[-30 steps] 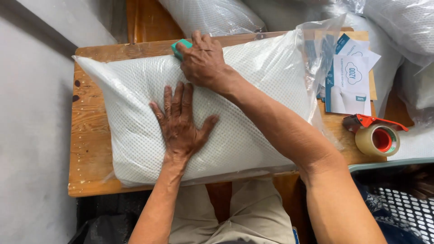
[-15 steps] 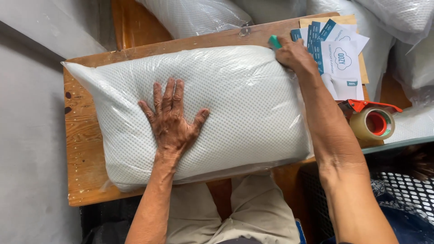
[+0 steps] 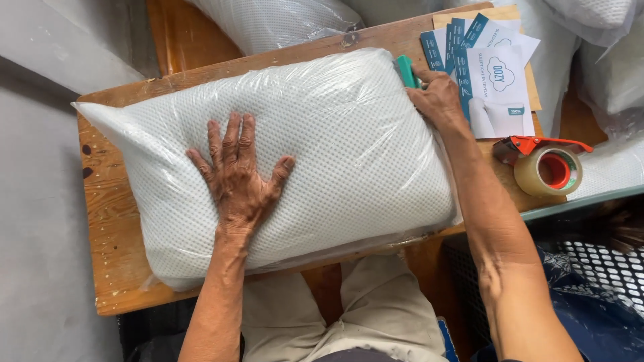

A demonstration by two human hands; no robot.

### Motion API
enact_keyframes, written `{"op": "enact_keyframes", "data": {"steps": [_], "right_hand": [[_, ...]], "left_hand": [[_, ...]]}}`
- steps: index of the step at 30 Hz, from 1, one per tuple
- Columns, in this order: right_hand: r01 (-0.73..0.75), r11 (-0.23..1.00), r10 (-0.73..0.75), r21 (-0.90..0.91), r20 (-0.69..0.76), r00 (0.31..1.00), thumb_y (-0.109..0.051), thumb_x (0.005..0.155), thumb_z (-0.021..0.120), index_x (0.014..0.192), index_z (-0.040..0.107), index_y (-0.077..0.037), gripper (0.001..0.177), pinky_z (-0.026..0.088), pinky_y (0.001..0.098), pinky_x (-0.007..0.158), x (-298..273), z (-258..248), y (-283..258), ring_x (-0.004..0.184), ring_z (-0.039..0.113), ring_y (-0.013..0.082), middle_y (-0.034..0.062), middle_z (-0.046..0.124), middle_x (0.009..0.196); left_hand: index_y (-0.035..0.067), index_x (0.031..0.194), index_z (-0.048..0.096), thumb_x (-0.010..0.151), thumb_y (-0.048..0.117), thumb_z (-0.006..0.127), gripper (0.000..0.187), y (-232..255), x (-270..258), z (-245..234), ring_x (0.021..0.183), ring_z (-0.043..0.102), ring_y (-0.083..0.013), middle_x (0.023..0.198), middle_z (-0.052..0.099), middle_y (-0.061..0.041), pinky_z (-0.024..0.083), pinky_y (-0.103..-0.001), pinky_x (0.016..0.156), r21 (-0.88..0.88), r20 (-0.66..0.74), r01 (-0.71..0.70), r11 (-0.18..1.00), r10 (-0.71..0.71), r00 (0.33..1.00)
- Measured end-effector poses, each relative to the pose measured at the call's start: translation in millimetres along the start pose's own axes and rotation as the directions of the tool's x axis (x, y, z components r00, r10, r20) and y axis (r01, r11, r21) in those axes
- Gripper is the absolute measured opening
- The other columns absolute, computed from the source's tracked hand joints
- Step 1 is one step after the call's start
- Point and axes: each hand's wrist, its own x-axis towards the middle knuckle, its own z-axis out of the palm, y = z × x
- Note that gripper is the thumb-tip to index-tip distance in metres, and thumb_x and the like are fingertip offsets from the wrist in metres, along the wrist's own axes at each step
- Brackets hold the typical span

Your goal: Brushing the surface of a plastic-wrapped pillow using a small green brush to smooth it out.

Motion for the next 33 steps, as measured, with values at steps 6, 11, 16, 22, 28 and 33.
{"op": "enact_keyframes", "data": {"steps": [6,11,16,22,28,33], "right_hand": [[-0.111,0.905,0.014,-0.411,-0.230,0.973,-0.031,0.100,0.069,0.158,0.044,-0.016,0.066,0.053,0.0454,0.068,-7.7,-46.8,-7.1,0.088,0.057,0.0314,0.0174,0.063,0.099],[-0.130,0.962,0.106,0.239,0.112,0.988,-0.014,0.099,0.059,0.152,0.042,-0.032,0.058,0.062,0.0325,0.084,-86.8,-34.0,-74.7,0.104,0.065,0.0191,0.0077,0.045,0.159],[-0.084,0.955,0.106,-0.283,0.063,0.992,-0.039,0.085,0.061,0.147,0.056,-0.026,0.064,0.040,0.0444,0.106,-63.4,-19.4,-9.2,0.129,0.053,0.0384,0.0191,0.058,0.139],[-0.004,0.838,-0.116,-0.545,-0.186,0.976,-0.034,0.103,0.063,0.160,0.044,-0.026,0.061,0.046,0.0489,0.078,-103.6,-55.3,-54.6,0.087,0.049,0.0344,0.0179,0.049,0.090],[-0.172,0.935,0.189,-0.310,0.024,0.982,-0.041,0.094,0.051,0.156,0.047,-0.032,0.062,0.045,0.0487,0.092,-131.5,-25.5,-13.3,0.105,0.055,0.0357,0.0209,0.062,0.110],[-0.143,0.830,0.084,-0.539,-0.132,0.988,-0.034,0.102,0.052,0.163,0.041,-0.023,0.064,0.037,0.0508,0.089,-166.5,-54.5,-25.1,0.091,0.043,0.0387,0.0241,0.048,0.098]], "left_hand": [[0.011,0.159,0.038,0.094,0.075,0.041,0.091,0.3,0.7,-3.4,0.157,0.015,-0.0375,0.166,0.035,-0.007,-0.004,-0.072,0.117,-0.013,0.044,0.014,1.000,-0.013,0.999],[0.010,0.159,0.040,0.095,0.074,0.043,0.090,-3.9,-1.5,-0.3,0.156,0.016,-0.0386,0.166,0.036,-0.008,-0.004,-0.073,0.117,-0.025,0.020,-0.008,1.000,0.008,1.000],[0.009,0.158,0.043,0.096,0.075,0.043,0.091,-1.2,-1.5,0.2,0.156,0.015,-0.0376,0.166,0.036,-0.007,-0.005,-0.073,0.116,-0.005,0.012,-0.023,1.000,0.023,1.000],[0.009,0.159,0.042,0.096,0.075,0.041,0.091,-2.4,-2.5,0.9,0.156,0.016,-0.0374,0.166,0.037,-0.007,-0.005,-0.072,0.116,-0.021,0.009,-0.022,1.000,0.022,1.000],[0.009,0.159,0.042,0.096,0.076,0.040,0.091,-2.8,-3.6,-0.4,0.155,0.017,-0.0381,0.165,0.037,-0.007,-0.004,-0.074,0.115,-0.016,0.001,-0.038,0.999,0.038,0.999],[0.009,0.159,0.041,0.096,0.076,0.039,0.091,0.4,-2.7,-2.2,0.155,0.016,-0.0381,0.165,0.037,-0.008,-0.005,-0.073,0.115,-0.047,0.009,-0.025,0.999,0.025,1.000]]}}
